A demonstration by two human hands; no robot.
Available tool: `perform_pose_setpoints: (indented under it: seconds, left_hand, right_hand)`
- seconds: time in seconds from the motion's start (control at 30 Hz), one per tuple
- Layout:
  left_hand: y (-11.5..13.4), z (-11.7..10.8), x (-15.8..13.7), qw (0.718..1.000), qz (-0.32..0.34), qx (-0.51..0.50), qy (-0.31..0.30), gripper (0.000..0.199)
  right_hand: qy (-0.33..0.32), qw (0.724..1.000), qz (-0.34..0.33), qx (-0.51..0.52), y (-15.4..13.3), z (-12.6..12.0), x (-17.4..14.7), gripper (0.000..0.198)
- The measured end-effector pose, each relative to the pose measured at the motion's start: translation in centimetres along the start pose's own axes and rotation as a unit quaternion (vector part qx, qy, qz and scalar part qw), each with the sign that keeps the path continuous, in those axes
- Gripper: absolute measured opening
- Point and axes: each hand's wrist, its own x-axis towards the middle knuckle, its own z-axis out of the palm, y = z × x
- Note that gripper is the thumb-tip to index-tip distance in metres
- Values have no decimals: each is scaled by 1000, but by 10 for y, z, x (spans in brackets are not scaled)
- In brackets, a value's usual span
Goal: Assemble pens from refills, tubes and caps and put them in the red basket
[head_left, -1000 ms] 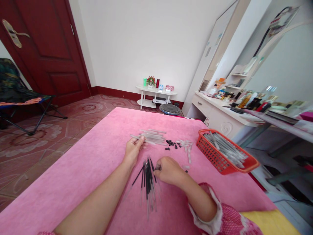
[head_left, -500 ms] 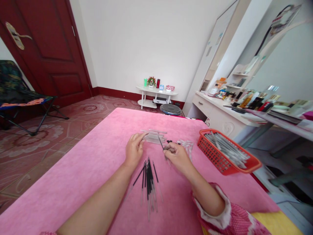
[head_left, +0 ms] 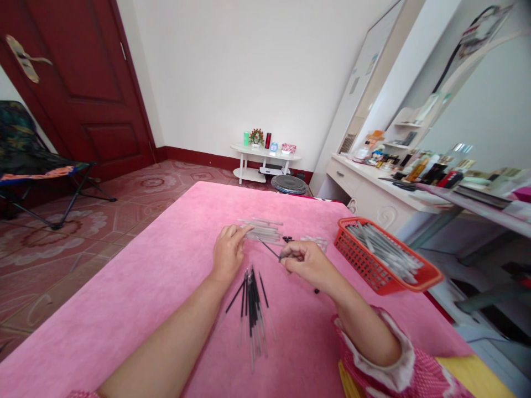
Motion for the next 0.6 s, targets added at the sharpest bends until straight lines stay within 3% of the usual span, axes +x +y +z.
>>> perform_pose_setpoints:
  seconds: [0.27, 0.43, 0.6]
  left_hand:
    - [4, -2, 0, 996, 51, 52, -40, 43]
    - [12, -2, 0, 987, 101, 93, -84, 45]
    - [12, -2, 0, 980, 107, 118, -121, 46]
  right_hand:
    - [-18, 999, 30, -30, -2, -8, -2, 11]
    - [20, 994, 10, -106, 6, -15, -1, 13]
    - [63, 976, -7, -210, 13, -17, -1, 14]
